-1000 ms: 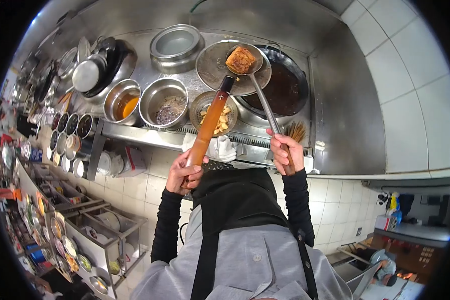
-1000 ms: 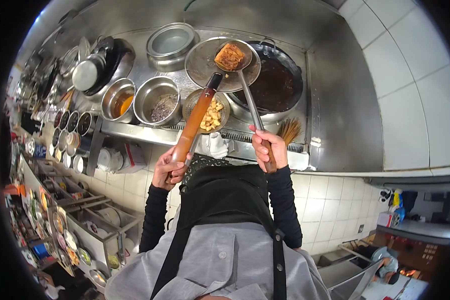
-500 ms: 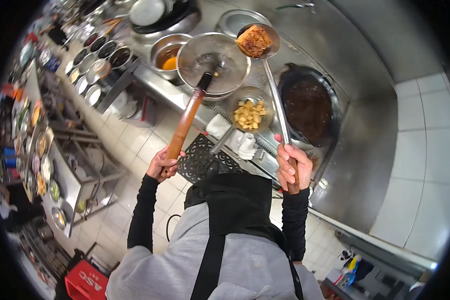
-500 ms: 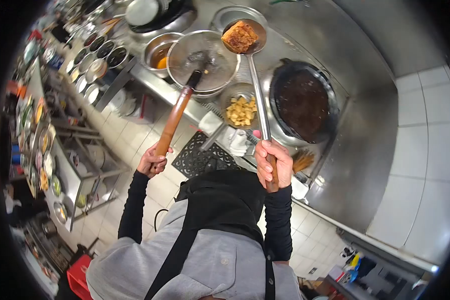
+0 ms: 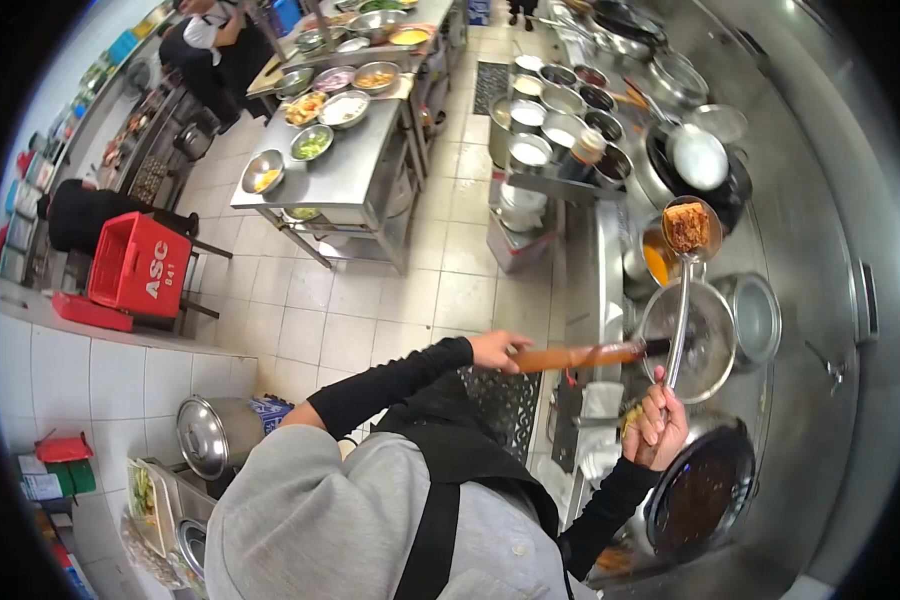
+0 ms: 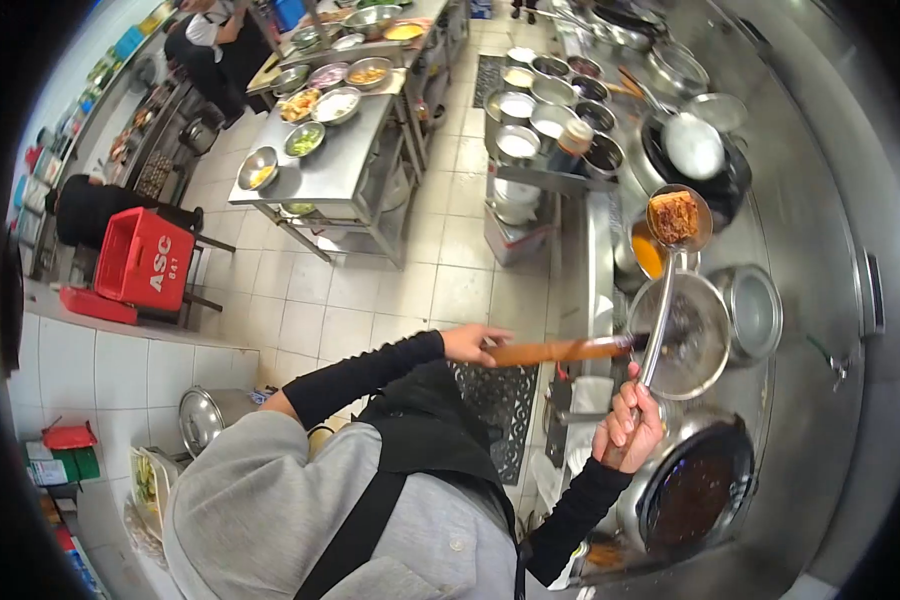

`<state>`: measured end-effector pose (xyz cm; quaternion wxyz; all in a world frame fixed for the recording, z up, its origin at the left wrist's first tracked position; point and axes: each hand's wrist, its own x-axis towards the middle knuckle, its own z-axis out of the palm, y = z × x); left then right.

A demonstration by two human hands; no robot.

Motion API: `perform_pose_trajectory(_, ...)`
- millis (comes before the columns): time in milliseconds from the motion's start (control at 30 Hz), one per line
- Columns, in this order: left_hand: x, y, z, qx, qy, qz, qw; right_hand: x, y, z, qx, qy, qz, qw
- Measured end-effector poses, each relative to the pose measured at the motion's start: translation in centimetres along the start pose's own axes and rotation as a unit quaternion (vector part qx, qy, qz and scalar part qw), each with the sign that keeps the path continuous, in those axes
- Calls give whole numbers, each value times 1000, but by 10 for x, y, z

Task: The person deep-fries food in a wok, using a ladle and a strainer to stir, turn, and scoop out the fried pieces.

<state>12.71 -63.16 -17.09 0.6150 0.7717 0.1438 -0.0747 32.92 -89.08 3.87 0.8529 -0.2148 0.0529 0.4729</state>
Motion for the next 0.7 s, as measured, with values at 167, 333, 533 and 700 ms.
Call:
perform_pose_trajectory(167,-2,-30,-35,-26,-73,13,997,88,78,69,-18,-22,34,999)
perform_pose_trajectory(333,-66,-32,-170,-104,-35,34,993,213,164,132,24,-136,127,982)
perform_pose_trajectory(533,-166,-43,-314,-93,113,9,989,396,259,223,-63,-176,197,963)
perform_pose_trajectory(700,-221,-71,-369,-144,223,-78,961,525,340,298,-44,-150,262,952)
